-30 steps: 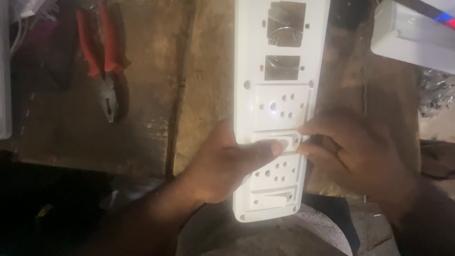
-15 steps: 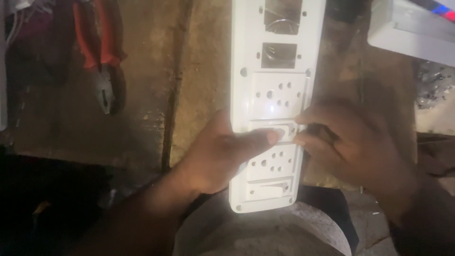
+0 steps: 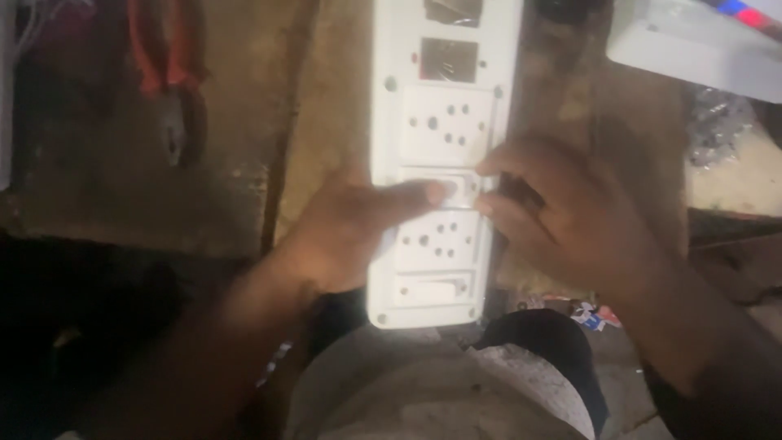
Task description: Assembling electrical components like switches and sockets into a switchboard frame and securing them with a screwdriver.
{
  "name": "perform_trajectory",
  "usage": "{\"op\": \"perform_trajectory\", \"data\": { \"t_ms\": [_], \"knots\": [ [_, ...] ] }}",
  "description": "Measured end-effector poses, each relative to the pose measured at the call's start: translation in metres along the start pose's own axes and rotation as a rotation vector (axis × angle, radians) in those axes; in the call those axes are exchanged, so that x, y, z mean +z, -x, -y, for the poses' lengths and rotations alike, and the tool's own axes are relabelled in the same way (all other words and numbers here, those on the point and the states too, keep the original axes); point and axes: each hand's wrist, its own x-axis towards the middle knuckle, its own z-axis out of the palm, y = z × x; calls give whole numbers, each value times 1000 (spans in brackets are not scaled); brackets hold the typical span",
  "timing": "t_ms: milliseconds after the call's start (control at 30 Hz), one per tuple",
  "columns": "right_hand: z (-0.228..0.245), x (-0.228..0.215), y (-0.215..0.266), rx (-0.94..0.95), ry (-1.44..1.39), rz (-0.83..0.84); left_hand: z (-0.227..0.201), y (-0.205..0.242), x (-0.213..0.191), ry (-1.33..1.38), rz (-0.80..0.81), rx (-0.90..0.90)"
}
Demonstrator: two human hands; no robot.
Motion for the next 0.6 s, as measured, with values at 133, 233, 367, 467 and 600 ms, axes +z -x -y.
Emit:
{"op": "perform_trajectory", "data": {
  "t_ms": [133, 233, 367, 467, 600],
  "knots": [
    [-5, -1, 4, -39, -6, -6, 16, -3, 1, 330, 52, 54],
    [-6, -3, 1, -56, -16, -1, 21, -5, 1, 528, 123, 122],
    [-3, -7, -1, -93, -58, -2, 16, -4, 2, 500, 112, 112],
    [2, -9, -1, -125, -21, -27, 14, -4, 3, 429, 16, 68],
    [-2, -7, 0, -104, 10, -17, 14, -7, 2, 439, 45, 80]
  ]
}}
